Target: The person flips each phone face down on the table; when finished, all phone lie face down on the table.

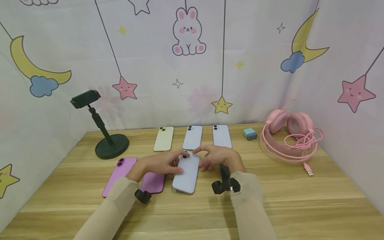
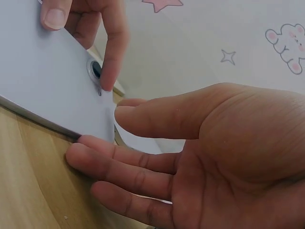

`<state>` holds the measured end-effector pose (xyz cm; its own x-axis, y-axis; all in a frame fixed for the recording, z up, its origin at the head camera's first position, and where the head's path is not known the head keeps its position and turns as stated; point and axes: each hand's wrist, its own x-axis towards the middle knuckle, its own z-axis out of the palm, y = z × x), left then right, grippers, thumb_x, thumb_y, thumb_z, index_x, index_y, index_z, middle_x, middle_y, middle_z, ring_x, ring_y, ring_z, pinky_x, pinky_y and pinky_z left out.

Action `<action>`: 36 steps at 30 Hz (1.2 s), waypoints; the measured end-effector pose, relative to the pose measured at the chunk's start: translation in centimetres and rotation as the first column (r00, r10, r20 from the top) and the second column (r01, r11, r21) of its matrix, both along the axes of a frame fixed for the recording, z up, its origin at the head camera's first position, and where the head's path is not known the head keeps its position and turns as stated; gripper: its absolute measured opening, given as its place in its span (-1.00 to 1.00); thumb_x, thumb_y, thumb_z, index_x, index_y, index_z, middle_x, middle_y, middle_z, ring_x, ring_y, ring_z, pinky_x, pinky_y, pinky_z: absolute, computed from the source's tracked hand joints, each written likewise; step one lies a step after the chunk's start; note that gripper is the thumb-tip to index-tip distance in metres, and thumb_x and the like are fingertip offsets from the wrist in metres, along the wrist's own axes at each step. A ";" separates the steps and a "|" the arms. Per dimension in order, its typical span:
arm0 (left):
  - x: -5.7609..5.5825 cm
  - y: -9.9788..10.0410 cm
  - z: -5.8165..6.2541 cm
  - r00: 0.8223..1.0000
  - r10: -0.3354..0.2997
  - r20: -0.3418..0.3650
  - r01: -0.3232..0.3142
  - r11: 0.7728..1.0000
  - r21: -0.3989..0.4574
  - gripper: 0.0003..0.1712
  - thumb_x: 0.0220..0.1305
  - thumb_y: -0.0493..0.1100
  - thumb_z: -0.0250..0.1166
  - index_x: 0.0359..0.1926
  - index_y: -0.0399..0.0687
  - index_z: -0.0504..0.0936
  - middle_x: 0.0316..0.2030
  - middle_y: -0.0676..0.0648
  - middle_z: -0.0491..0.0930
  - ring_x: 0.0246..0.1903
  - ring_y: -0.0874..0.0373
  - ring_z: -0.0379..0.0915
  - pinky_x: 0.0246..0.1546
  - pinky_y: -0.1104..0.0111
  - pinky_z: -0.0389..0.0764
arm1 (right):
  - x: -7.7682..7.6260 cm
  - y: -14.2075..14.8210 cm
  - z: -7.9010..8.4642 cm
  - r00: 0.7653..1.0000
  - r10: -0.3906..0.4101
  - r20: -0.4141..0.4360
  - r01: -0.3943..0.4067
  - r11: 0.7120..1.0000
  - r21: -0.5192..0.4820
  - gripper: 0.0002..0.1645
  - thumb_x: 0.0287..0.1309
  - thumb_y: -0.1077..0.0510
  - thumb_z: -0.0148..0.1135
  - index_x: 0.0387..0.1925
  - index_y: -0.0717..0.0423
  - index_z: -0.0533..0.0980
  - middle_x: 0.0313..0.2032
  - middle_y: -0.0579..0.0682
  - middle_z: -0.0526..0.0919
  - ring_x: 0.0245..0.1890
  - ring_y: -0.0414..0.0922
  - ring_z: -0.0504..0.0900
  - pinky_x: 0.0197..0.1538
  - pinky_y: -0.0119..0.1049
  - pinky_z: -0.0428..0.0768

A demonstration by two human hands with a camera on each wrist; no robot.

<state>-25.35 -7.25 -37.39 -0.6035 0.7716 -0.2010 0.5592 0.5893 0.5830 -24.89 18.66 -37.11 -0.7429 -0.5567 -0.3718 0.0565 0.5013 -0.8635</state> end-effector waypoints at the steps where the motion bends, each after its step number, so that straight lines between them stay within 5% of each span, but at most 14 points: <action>1: 0.0 0.0 -0.1 1.000 0.001 -0.002 -0.001 1.000 -0.005 -0.31 0.41 0.00 0.28 0.44 -0.04 0.25 -0.25 0.01 0.56 -0.29 0.20 0.48 -0.20 0.32 0.49 | 0.0 0.0 0.0 1.000 0.000 -0.007 0.000 1.000 0.002 -0.35 0.32 0.31 0.13 0.42 0.17 0.29 -0.20 0.14 0.69 -0.21 -0.06 0.69 -0.12 -0.19 0.60; 11: 0.5 0.5 0.1 0.999 0.019 0.034 -0.018 0.999 -0.050 -0.28 0.41 0.00 0.29 0.46 -0.04 0.23 -0.34 0.02 0.54 -0.38 0.23 0.44 -0.27 0.35 0.46 | 0.2 0.1 0.2 0.999 -0.025 -0.031 0.025 1.000 -0.007 -0.39 0.35 0.30 0.15 0.40 0.22 0.31 -0.20 0.16 0.67 -0.18 -0.06 0.67 -0.01 -0.13 0.59; 27: 0.6 1.0 -0.5 0.999 0.039 -0.002 -0.039 0.996 -0.077 -0.34 0.39 -0.02 0.30 0.41 -0.08 0.32 -0.42 0.04 0.53 -0.45 0.26 0.39 -0.33 0.35 0.42 | 0.2 0.5 0.1 0.999 -0.047 -0.013 0.046 0.998 -0.038 -0.41 0.35 0.29 0.15 0.38 0.26 0.32 -0.08 0.23 0.67 -0.10 -0.01 0.69 0.13 -0.06 0.56; 36: 0.2 1.8 0.0 0.999 0.045 -0.023 -0.047 0.990 -0.130 -0.41 0.40 0.02 0.27 0.38 0.03 0.39 -0.28 0.02 0.54 -0.26 0.20 0.45 -0.11 0.26 0.47 | 0.2 1.2 -0.1 0.999 0.032 -0.016 -0.033 0.998 -0.060 -0.41 0.39 0.31 0.09 0.40 0.27 0.26 -0.01 0.24 0.64 -0.02 0.03 0.68 0.16 -0.04 0.53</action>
<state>-25.14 -5.49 -37.44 -0.6426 0.7109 -0.2858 0.5405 0.6850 0.4885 -24.73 19.87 -37.20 -0.7291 -0.6018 -0.3260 0.0277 0.4500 -0.8926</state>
